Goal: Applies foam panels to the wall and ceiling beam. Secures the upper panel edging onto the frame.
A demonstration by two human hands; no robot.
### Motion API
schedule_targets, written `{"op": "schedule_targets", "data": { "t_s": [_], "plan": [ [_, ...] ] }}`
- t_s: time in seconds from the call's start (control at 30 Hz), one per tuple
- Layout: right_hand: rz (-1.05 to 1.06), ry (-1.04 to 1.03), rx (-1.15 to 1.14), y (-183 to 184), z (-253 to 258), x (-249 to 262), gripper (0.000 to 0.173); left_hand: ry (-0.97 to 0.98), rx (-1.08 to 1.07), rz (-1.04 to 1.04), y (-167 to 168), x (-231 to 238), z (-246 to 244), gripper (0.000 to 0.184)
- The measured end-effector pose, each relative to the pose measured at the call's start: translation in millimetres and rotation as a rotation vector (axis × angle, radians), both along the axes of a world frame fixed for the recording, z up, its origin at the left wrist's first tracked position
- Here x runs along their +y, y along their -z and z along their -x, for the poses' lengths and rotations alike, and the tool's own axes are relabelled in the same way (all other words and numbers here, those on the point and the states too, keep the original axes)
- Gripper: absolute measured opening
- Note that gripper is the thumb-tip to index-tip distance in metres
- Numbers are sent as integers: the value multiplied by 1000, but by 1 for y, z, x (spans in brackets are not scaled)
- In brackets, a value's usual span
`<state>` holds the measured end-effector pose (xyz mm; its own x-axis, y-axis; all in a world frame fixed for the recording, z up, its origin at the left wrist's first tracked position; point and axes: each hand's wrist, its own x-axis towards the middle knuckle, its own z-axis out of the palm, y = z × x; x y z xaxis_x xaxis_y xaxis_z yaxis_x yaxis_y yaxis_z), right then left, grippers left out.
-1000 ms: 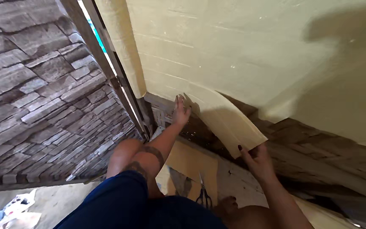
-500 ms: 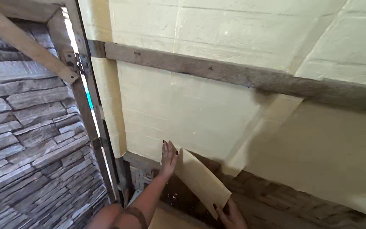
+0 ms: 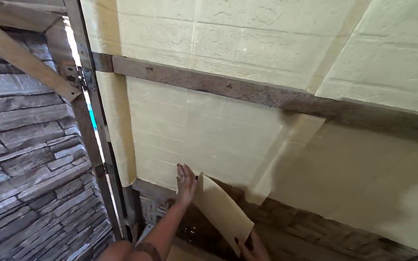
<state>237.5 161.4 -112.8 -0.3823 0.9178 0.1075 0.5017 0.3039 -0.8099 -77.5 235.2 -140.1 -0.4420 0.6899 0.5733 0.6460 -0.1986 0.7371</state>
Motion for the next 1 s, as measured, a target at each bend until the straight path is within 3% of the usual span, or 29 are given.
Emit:
{"op": "schedule_targets", "data": {
  "t_s": [0.2,0.43,0.7,0.9,1.0],
  "plan": [
    [-15,-7,-17,-1,2,-3,63,107,-75,10,-3,0,2,96],
    [-62,-65,12,1,0,0,59,98,-88,-6,0,6,2,96],
    [2,-24,-55,-10,4,-6,62,195,-123,12,-8,-1,8,101],
    [6,-32,-52,-12,7,-6,61,139,-122,-127,-2,-3,7,100],
    [-1,-39,-28,-10,7,-6,60,108,-118,-79,-2,-4,6,98]
  ]
}}
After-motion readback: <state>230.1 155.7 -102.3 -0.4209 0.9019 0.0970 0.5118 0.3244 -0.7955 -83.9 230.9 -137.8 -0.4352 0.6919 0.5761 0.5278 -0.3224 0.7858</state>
